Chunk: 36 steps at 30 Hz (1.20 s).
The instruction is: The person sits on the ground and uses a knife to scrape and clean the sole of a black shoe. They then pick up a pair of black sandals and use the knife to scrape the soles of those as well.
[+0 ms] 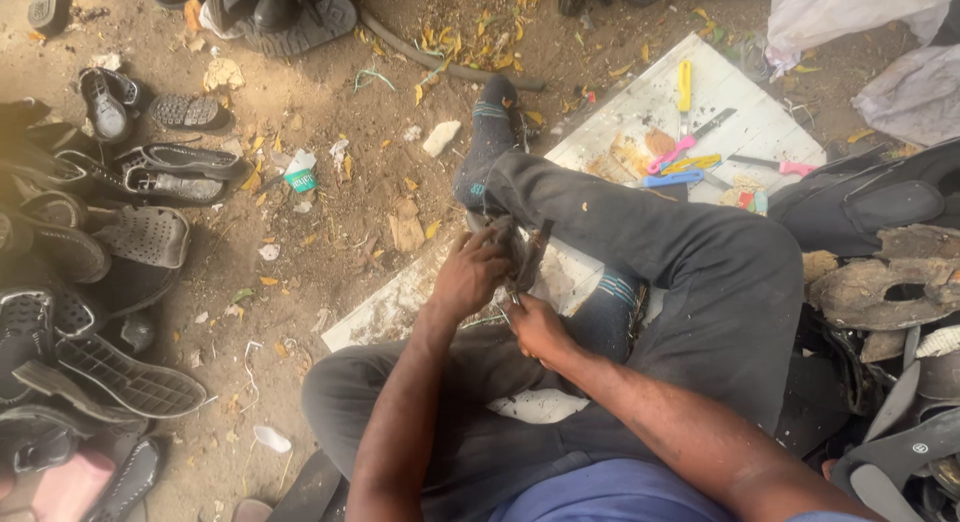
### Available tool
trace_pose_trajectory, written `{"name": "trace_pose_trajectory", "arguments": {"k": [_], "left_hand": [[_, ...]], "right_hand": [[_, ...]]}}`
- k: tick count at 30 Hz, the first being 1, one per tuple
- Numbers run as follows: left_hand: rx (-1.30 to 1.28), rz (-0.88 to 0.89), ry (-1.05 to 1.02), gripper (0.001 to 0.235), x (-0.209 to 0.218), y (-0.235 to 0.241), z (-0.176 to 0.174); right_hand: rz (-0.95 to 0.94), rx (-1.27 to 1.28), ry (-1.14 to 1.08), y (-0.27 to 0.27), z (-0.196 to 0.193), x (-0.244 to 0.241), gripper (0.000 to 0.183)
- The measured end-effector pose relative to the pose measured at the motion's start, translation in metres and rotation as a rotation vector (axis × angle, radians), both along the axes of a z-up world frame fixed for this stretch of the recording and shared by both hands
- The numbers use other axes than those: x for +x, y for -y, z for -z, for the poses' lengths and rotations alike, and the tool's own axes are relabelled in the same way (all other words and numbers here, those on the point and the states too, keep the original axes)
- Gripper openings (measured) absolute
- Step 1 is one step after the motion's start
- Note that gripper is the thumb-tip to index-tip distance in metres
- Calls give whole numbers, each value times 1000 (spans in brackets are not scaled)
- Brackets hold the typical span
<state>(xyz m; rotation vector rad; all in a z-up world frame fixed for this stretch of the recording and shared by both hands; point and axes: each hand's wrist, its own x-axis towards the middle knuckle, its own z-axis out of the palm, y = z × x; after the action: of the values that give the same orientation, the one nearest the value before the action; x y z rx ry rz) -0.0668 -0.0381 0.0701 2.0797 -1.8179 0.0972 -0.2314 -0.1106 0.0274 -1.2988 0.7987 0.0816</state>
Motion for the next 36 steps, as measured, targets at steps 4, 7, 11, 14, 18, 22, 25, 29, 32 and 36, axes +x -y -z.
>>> {"name": "trace_pose_trajectory", "arguments": {"k": [4,7,11,14,18,22,25,29,32,36], "left_hand": [[84,22,67,18,-15,-1,25],[11,-65,13,18,-15,9,42],[-156,-340,-384,19,1,10,63],[-286,-491,-442,20,15,7,75],[-285,-685,-593,19,17,15,91],[-378,-642,-657,20,7,11,105],[-253,-763,-693,19,19,18,114],[-376,-870,-591,19,19,27,125],[-392,-895,-694,20,26,24,122],[-388,-750,-685,24,32,12,115]], "right_hand": [[-212,-259,-95,33,4,-15,28],[-485,-992,40,71,12,-11,27],[-604,-878,-112,97,10,37,34],[-602,-966,-64,91,4,53,35],[-563,-931,-42,81,0,44,37],[-612,-894,-96,65,4,23,34],[-614,-813,-160,66,-5,24,37],[-619,-996,-190,85,-24,43,30],[-661,-967,-175,96,-26,60,28],[-608,-1059,82,93,-13,58,26]]}}
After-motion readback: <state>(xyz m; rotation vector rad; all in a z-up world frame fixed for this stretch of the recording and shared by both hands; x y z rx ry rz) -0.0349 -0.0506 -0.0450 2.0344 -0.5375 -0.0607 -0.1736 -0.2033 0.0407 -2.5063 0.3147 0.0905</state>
